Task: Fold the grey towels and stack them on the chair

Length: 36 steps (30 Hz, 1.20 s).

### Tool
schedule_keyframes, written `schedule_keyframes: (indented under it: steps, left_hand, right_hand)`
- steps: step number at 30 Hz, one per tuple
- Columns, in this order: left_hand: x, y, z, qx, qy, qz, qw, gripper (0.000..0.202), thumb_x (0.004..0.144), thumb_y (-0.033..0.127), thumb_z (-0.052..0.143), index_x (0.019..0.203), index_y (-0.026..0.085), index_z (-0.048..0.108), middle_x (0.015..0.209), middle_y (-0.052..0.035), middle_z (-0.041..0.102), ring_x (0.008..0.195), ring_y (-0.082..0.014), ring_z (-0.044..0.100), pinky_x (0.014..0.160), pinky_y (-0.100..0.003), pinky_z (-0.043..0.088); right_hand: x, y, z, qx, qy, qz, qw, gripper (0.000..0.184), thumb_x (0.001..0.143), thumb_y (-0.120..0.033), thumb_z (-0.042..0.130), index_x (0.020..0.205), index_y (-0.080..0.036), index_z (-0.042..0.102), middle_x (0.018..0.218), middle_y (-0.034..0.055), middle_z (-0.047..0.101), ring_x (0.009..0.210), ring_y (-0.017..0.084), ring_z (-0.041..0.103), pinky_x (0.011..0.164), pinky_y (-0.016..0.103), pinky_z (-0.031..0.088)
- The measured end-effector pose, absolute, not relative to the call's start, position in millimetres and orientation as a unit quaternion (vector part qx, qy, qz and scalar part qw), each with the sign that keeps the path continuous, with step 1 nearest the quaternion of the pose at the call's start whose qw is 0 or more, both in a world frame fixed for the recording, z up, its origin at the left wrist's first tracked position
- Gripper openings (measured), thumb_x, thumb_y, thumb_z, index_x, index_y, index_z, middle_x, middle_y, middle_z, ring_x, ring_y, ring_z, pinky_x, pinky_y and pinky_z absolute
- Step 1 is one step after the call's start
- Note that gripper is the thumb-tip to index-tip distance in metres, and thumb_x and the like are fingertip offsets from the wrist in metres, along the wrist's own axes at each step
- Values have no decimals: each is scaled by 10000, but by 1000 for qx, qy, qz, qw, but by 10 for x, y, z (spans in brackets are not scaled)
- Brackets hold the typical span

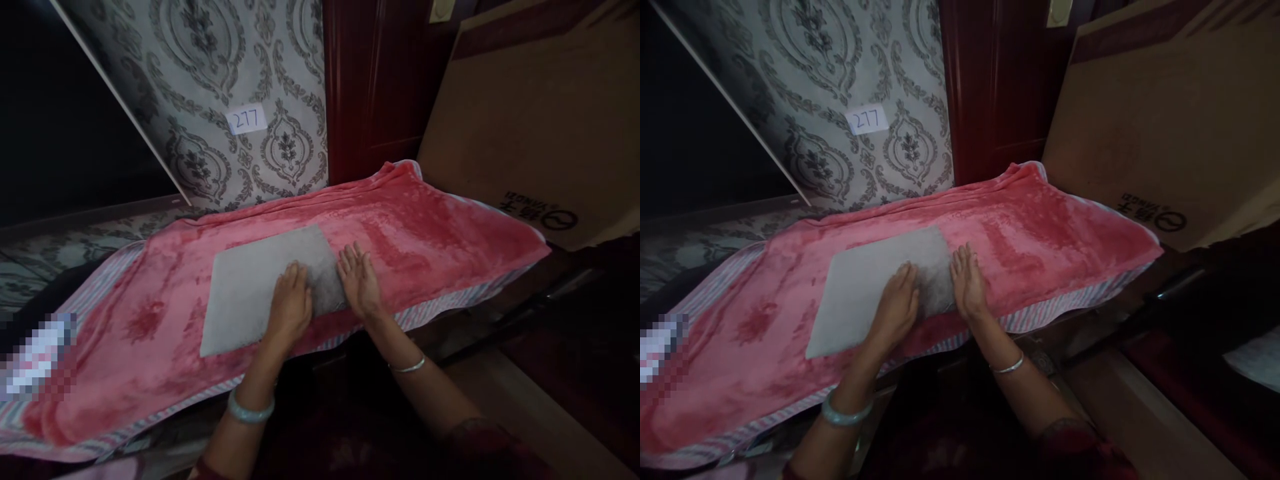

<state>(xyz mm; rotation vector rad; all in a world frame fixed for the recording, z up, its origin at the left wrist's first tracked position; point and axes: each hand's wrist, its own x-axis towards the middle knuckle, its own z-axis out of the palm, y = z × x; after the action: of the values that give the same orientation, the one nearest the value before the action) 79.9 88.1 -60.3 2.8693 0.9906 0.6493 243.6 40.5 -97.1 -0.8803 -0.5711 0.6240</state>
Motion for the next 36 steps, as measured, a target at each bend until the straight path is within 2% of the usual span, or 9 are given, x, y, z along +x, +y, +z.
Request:
schedule_keyframes:
  steps: [7, 11, 15, 23, 27, 32, 36]
  left_hand:
    - [1306, 775, -771, 950, 294, 104, -18, 531, 957, 197, 327, 1469, 102, 431, 1555, -156, 390, 1468, -267, 314, 1204, -528, 250]
    - [1243, 795, -795, 951, 296, 87, -35, 538, 972, 239, 323, 1489, 117, 405, 1575, -134, 356, 1473, -258, 303, 1202, -519, 252]
    - [1099, 843, -767, 946, 309, 80, -48, 552, 980, 302, 337, 1502, 129, 387, 1587, -126, 329, 1477, -266, 292, 1197, -529, 261]
    - [234, 1137, -732, 896, 432, 76, -69, 595, 962, 356, 348, 1489, 85, 406, 1564, -189, 357, 1468, -310, 305, 1188, -547, 259]
    - [-305, 1308, -740, 855, 506, 78, -78, 611, 962, 376, 305, 1484, 74, 406, 1569, -196, 349, 1469, -332, 293, 1157, -575, 293]
    - [-677, 1416, -799, 825, 557, 91, -30, 660, 970, 395, 235, 1487, 3, 357, 1523, -260, 392, 1423, -353, 371, 1119, -544, 355]
    - [-716, 1432, -836, 825, 550, 127, -14, 652, 964, 396, 244, 1471, 10, 381, 1485, -251, 451, 1385, -340, 427, 1120, -534, 353]
  right_hand:
    - [2283, 491, -1216, -416, -261, 288, 822, 706, 957, -647, 288, 1578, -317, 227, 1627, 68, 267, 1460, 181, 325, 1169, 470, 313]
    - [2293, 456, -1200, -407, -256, 289, 828, 718, 930, -641, 388, 1548, -285, 309, 1604, 95, 317, 1451, 195, 345, 1175, 472, 310]
    - [2292, 436, -1170, -416, -262, 290, 821, 736, 913, -682, 388, 1532, -287, 342, 1609, 92, 306, 1449, 204, 350, 1174, 478, 318]
    - [2308, 429, -1183, -446, -289, 282, 799, 801, 900, -717, 371, 1552, -260, 284, 1617, 123, 280, 1445, 204, 355, 1166, 463, 329]
    - [2300, 438, -1202, -442, -279, 271, 808, 777, 900, -714, 376, 1536, -270, 324, 1611, 117, 297, 1437, 216, 370, 1161, 485, 331]
    - [2287, 445, -1206, -432, -266, 268, 819, 741, 895, -692, 414, 1506, -274, 376, 1601, 113, 318, 1430, 218, 379, 1159, 492, 328]
    - [2292, 454, -1219, -453, -281, 261, 805, 744, 902, -697, 386, 1507, -264, 376, 1600, 127, 314, 1428, 225, 381, 1141, 493, 349]
